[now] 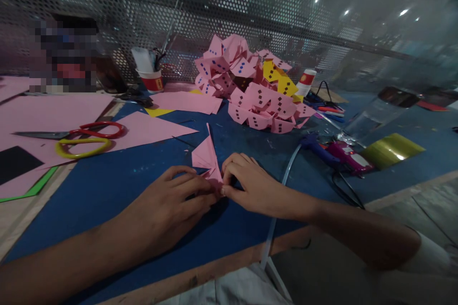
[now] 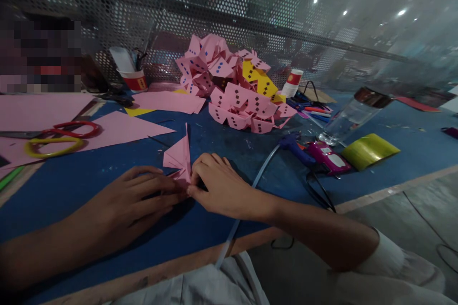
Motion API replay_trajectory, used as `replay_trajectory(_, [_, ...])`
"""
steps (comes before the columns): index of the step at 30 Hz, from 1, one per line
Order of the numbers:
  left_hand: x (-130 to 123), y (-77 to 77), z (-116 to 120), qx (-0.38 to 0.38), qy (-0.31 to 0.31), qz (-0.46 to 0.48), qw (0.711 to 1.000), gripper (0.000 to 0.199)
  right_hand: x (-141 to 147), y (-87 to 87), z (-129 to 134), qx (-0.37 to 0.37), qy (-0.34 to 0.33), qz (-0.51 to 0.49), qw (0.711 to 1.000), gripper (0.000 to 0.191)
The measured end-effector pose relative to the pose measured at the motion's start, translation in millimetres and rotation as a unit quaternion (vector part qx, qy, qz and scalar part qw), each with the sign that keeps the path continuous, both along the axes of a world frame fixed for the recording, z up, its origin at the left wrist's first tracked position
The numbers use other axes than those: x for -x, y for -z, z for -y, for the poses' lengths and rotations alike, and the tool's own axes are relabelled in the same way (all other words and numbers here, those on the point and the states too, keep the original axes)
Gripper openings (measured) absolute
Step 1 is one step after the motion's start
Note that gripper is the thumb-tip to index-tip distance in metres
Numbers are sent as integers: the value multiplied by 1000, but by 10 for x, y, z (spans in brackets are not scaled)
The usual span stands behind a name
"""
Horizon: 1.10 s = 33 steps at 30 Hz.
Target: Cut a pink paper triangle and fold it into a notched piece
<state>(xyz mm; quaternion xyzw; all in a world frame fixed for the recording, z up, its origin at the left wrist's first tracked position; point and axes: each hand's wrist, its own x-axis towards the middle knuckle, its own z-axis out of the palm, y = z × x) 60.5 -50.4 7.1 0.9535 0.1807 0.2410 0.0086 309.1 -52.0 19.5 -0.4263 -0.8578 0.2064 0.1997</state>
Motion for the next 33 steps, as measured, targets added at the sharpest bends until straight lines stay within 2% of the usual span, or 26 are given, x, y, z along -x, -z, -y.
replay_trajectory(17, [-5,11,2,4,1,2,1000,27,-5,6,-21,10,0,-25,1000,16])
replay_trajectory(33, [-1,3,16,9,-5,-10,1000,30,-13,-4,-37,18,-1,-9,1000,14])
